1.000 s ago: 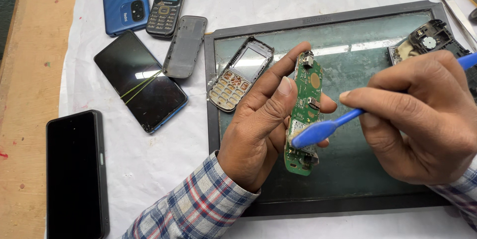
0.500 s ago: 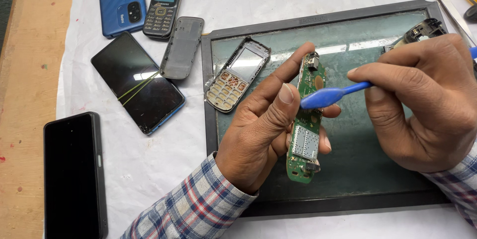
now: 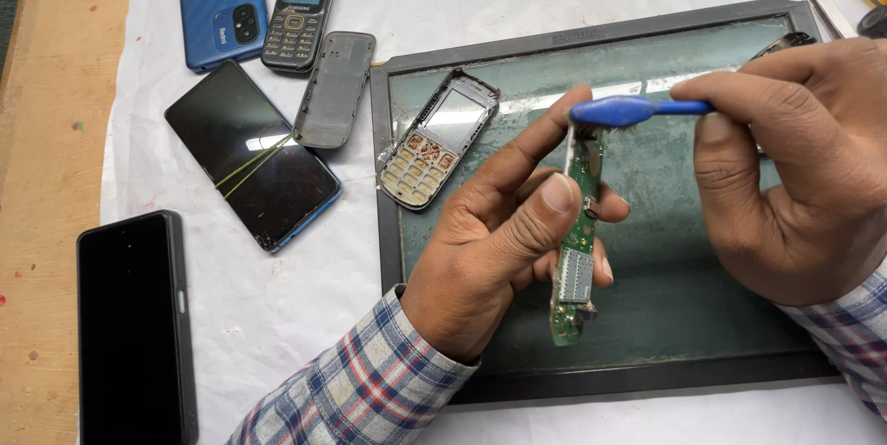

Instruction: The person opens a feature phone, removes its keypad and housing, then lifts out the green motherboard. They brush the board on both sides with a blue toothbrush, then hold the board with the display attached and press a white panel against it, working over a repair bench with other phones and screwdrivers around.

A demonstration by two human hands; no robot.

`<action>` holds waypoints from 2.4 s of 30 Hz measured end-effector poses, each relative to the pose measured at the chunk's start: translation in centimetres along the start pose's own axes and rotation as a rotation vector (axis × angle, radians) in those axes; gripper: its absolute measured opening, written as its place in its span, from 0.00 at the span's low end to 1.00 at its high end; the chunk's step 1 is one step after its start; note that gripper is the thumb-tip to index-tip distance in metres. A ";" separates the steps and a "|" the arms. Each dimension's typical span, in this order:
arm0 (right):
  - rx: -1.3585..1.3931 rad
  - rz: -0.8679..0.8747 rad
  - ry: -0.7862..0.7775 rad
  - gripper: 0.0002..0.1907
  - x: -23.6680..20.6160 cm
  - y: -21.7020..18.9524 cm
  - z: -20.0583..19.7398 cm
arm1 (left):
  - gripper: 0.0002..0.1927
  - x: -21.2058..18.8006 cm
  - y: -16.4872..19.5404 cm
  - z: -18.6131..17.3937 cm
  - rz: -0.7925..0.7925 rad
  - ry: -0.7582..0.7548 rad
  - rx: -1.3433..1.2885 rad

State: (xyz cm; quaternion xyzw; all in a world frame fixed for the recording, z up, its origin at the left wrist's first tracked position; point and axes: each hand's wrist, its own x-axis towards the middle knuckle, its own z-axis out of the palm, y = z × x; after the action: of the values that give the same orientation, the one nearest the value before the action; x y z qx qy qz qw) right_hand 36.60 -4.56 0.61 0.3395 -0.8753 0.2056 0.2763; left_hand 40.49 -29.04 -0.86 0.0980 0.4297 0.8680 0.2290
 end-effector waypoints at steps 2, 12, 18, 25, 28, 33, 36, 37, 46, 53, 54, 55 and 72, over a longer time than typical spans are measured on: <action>-0.013 0.002 0.003 0.10 -0.1 0.0 0.0 | 0.38 0.0 0.0 0.1 0.018 0.012 0.056; 0.011 -0.033 0.009 0.10 -0.1 0.2 0.1 | 0.37 0.3 0.1 0.0 -0.027 0.088 0.094; -0.032 -0.017 -0.001 0.09 -0.4 0.6 0.3 | 0.36 0.1 -0.1 -0.2 -0.045 0.048 0.066; -0.059 -0.009 -0.009 0.09 -0.3 -0.5 -0.1 | 0.34 0.0 -0.1 -0.2 -0.053 0.044 -0.088; -0.046 0.011 -0.005 0.09 -0.2 -0.6 0.0 | 0.34 0.0 0.1 -0.2 -0.046 0.034 -0.087; -0.075 0.033 -0.004 0.07 -0.6 -0.1 0.1 | 0.33 -0.1 0.0 -0.1 -0.072 0.047 -0.054; -0.111 0.027 0.007 0.05 -0.8 0.0 0.1 | 0.33 -0.1 0.0 -0.1 -0.081 0.045 -0.062; -0.096 0.037 0.004 0.06 -0.8 0.0 0.2 | 0.33 -0.1 0.0 -0.1 -0.085 0.045 -0.071; -0.075 0.027 -0.013 0.09 -0.1 -1.3 -0.1 | 0.29 0.0 -0.1 -0.4 -0.046 0.026 -0.137; -0.094 0.006 -0.008 0.09 0.3 -1.1 0.0 | 0.28 0.1 -0.1 -0.4 -0.069 0.041 -0.136; -0.070 0.017 -0.012 0.09 0.2 -1.0 0.1 | 0.28 0.1 -0.1 -0.4 -0.066 0.048 -0.142; -0.062 0.022 -0.013 0.09 0.1 -0.9 0.1 | 0.28 0.1 -0.1 -0.5 -0.062 0.054 -0.148; -0.052 -0.063 -0.053 0.08 0.7 -1.2 -0.2 | 0.27 0.2 -0.9 -1.4 -0.038 0.031 -0.355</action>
State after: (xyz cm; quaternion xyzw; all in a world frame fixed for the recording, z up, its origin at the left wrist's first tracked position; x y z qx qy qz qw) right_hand 37.06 -5.58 1.43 0.3650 -0.8762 0.1647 0.2681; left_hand 40.13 -29.46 -2.44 0.0345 0.2751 0.9271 0.2523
